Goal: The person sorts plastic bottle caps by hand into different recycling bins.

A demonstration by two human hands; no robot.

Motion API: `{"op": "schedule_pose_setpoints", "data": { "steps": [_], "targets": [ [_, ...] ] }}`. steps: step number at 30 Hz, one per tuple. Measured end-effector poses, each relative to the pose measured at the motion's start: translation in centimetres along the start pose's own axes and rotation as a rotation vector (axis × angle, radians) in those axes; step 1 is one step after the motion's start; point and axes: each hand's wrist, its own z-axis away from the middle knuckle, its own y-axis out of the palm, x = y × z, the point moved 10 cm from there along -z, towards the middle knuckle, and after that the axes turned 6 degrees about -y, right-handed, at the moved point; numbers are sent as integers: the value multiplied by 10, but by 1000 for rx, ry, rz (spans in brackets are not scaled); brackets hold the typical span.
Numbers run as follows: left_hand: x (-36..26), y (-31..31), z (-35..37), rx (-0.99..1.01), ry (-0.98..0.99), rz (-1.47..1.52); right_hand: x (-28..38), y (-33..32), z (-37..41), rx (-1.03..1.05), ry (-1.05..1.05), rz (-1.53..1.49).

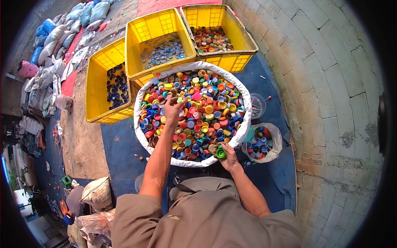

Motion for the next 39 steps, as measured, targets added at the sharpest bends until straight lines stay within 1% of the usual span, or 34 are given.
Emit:
{"op": "schedule_pose_setpoints", "data": {
  "steps": [1,2,4,6,7,8,9,10,12,13,15,16,17,18,19,20,22,24,26,33,34,37,39],
  "targets": [
    [2,1,13,39,-188,59,1,3,1,8,-5,-4],
    [0,12,25,168,-272,289,2,8,2,12,11,5],
    [-17,22,60,305,-345,554,3,17,1,27,46,29],
    [-22,22,86,363,-359,684,3,23,-4,12,20,59],
    [-19,24,95,458,-389,783,1,25,-9,19,7,80],
    [-23,24,108,476,-395,818,1,28,-14,28,-6,103],
    [-25,24,120,504,-423,887,6,41,-15,23,-41,144],
    [-25,24,132,535,-452,957,19,58,-14,51,-141,313],
    [-23,19,147,534,-410,990,45,102,-3,105,-344,646],
    [-23,17,155,531,-421,970,53,122,1,151,-418,737],
    [-33,17,175,556,-431,950,71,166,16,247,-657,976],
    [-28,14,179,521,-435,916,78,186,26,297,-779,1093],
    [-27,13,183,540,-433,939,74,198,28,369,-736,1119],
    [-27,12,185,560,-431,962,74,210,33,406,-744,1130],
    [-17,7,187,480,-478,954,72,220,37,442,-752,1143],
    [-13,5,187,477,-471,980,70,229,41,475,-760,1156],
    [1,1,184,469,-462,1033,65,237,47,514,-845,1291],
    [-6,2,190,445,-453,1011,56,240,48,540,-921,1394],
    [-6,0,192,424,-430,937,56,238,51,486,-941,1366],
    [-12,9,198,514,-430,884,59,227,56,400,-1038,1346],
    [-9,9,197,473,-426,834,61,224,55,384,-1056,1345],
    [-15,12,198,382,-409,718,61,203,42,315,-960,1245],
    [-15,14,194,359,-399,682,56,176,23,224,-638,909]
  ]
}}
